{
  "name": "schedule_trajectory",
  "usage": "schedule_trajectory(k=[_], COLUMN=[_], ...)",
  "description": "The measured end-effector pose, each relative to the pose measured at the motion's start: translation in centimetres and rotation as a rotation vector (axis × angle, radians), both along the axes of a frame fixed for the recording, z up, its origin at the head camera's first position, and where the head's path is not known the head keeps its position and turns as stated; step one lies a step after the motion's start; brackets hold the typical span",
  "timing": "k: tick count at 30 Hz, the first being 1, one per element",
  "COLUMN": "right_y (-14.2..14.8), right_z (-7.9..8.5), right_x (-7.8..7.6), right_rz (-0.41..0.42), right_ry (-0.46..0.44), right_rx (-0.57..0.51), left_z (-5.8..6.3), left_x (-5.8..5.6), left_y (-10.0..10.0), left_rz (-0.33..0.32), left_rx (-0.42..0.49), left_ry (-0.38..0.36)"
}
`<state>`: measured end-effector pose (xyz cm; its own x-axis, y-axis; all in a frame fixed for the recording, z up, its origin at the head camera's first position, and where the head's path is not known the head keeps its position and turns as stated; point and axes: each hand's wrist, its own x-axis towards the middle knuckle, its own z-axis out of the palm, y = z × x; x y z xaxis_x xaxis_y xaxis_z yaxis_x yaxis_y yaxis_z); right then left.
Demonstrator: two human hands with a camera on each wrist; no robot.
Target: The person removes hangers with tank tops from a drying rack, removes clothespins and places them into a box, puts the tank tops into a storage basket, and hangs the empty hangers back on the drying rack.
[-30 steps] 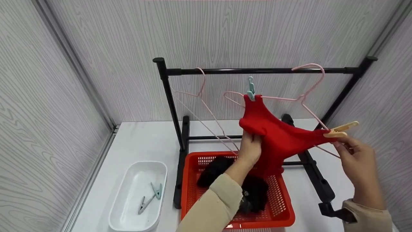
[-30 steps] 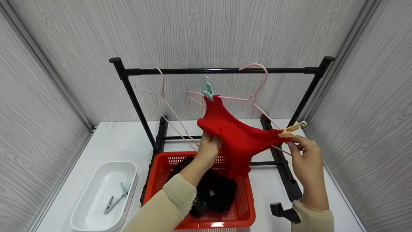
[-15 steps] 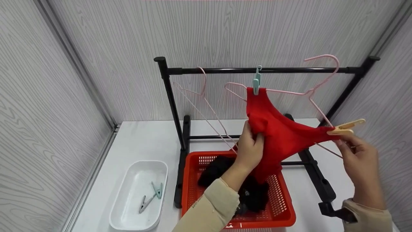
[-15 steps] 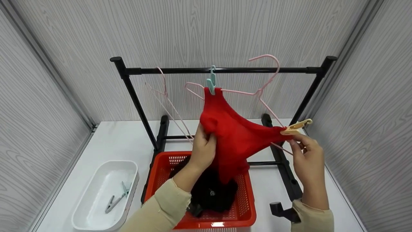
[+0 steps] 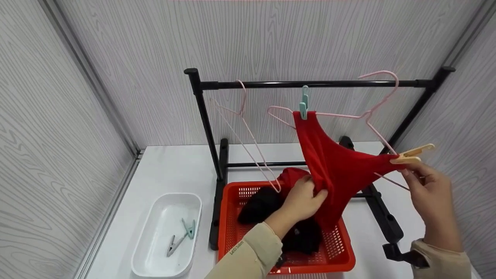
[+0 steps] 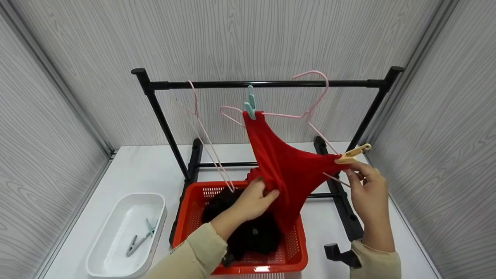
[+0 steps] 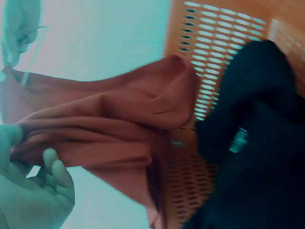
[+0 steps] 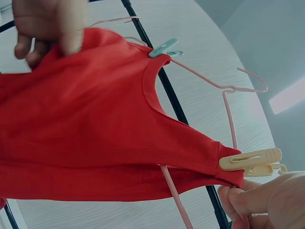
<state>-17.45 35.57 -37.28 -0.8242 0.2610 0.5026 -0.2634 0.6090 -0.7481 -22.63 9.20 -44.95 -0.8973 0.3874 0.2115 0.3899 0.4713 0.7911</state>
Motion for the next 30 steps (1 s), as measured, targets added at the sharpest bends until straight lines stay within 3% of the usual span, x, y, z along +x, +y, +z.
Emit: schedule_trajectory(k=[2,5,10,15,22,26,30], right_y=[0.0,0.0,-0.4,-0.5,-0.4,-0.3,-0.2], right_z=[0.0,0.0,0.1,-0.2,-0.5,-0.7,-0.7], right_x=[0.0,-0.1,-0.1,-0.1,-0.1,-0.1,-0.2], right_rz=[0.005,0.004,-0.008,-0.005,0.018,0.031,0.035], right_ry=[-0.007,-0.022,-0.034,-0.030,-0.015,-0.014,-0.017], right_rx=[0.019,0.043,0.041,0.031,0.044,0.041,0.043], left_z=[-0.7,-1.4,-2.8,-4.1,-4.8,-5.1,-5.5], left_x=[-0.3,-0.6,-1.4,-2.4,-3.4,-3.7,-4.0], left_y=[-0.2,-0.5,-0.7,-0.8,-0.5,-0.4,-0.3], left_rz=[-0.009,-0.024,-0.018,0.030,0.027,0.067,0.120], left_rx=[-0.100,-0.227,-0.323,-0.417,-0.647,-0.718,-0.714], left_ry=[0.036,0.019,-0.068,-0.090,-0.144,-0.091,-0.018])
